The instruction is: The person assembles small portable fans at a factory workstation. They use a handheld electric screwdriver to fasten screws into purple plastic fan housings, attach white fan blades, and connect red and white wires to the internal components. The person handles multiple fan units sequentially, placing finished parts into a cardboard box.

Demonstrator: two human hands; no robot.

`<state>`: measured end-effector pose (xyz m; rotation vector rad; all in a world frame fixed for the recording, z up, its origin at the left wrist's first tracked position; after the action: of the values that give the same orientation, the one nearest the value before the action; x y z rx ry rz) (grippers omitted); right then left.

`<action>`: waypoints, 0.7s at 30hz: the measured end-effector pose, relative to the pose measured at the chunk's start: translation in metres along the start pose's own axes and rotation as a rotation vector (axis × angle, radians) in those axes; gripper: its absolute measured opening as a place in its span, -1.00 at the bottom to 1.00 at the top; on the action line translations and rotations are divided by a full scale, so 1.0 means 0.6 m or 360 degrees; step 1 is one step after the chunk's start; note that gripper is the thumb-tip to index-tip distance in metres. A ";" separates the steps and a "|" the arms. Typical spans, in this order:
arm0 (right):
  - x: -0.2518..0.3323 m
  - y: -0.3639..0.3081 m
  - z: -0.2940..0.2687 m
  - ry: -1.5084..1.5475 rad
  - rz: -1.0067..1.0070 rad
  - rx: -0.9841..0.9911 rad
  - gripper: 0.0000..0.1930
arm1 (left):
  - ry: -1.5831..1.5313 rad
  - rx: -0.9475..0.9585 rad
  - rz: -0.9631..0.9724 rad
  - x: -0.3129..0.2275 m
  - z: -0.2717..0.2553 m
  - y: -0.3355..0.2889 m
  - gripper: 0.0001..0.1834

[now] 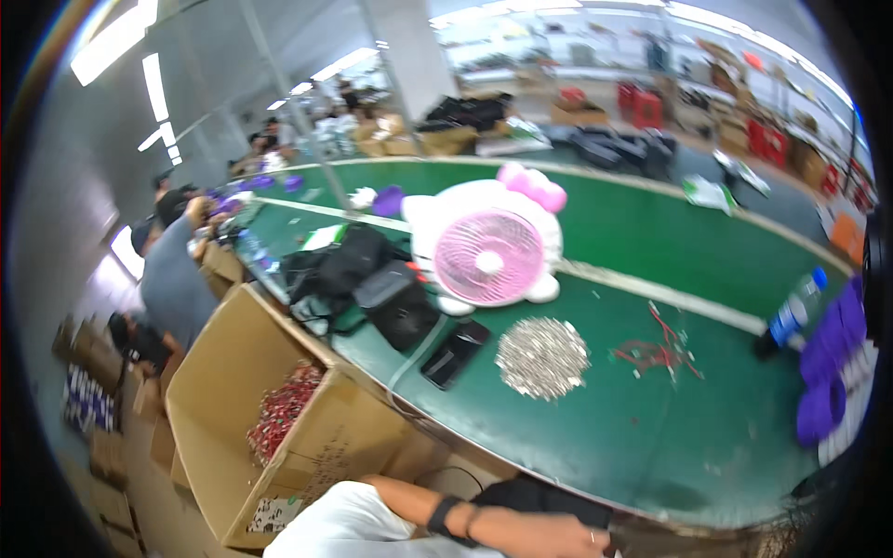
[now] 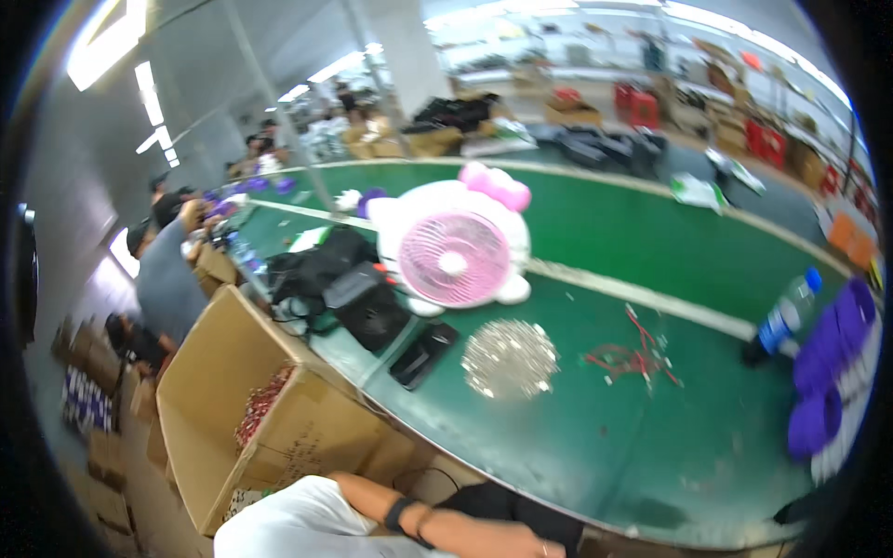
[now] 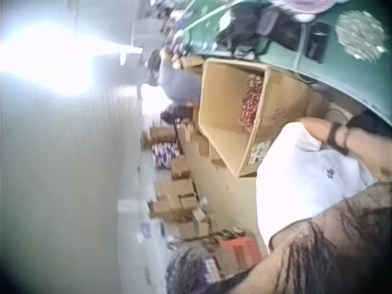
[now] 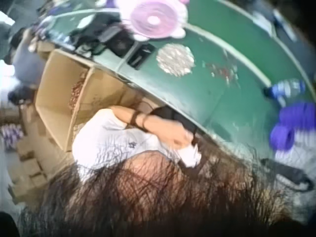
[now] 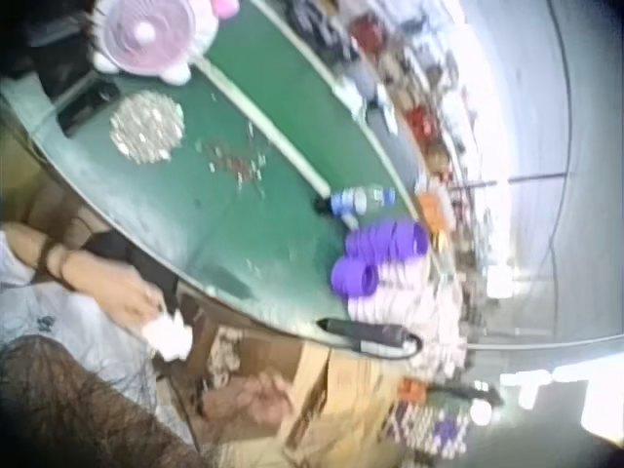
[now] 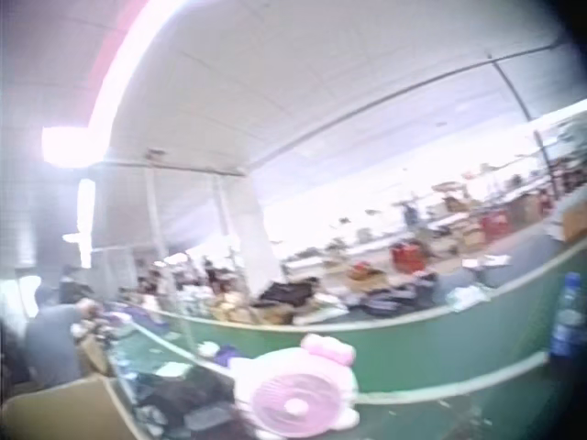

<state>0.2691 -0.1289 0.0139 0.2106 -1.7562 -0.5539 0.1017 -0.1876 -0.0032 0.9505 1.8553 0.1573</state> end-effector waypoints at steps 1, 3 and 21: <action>0.004 -0.001 0.002 -0.0017 -0.0020 0.0019 -0.67 | -0.0142 -0.0048 0.0134 -0.001 0.035 -0.001 -0.85; 0.009 -0.001 0.006 -0.0044 -0.0044 0.0056 -0.68 | -0.0294 -0.0031 0.0121 0.011 0.065 0.012 -0.85; 0.008 -0.002 -0.006 -0.0060 -0.0160 0.0018 -0.78 | -0.0556 0.0294 -0.0305 0.056 0.044 0.026 -0.86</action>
<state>0.2713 -0.1329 0.0182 0.2997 -1.7927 -0.6243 0.1258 -0.1625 -0.0324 0.8561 1.6411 -0.2854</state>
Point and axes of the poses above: each hand's wrist, its own y-axis towards the middle knuckle, its own z-axis out of the palm, x = y × z, the point moved 8 cm from there along y, towards the middle knuckle
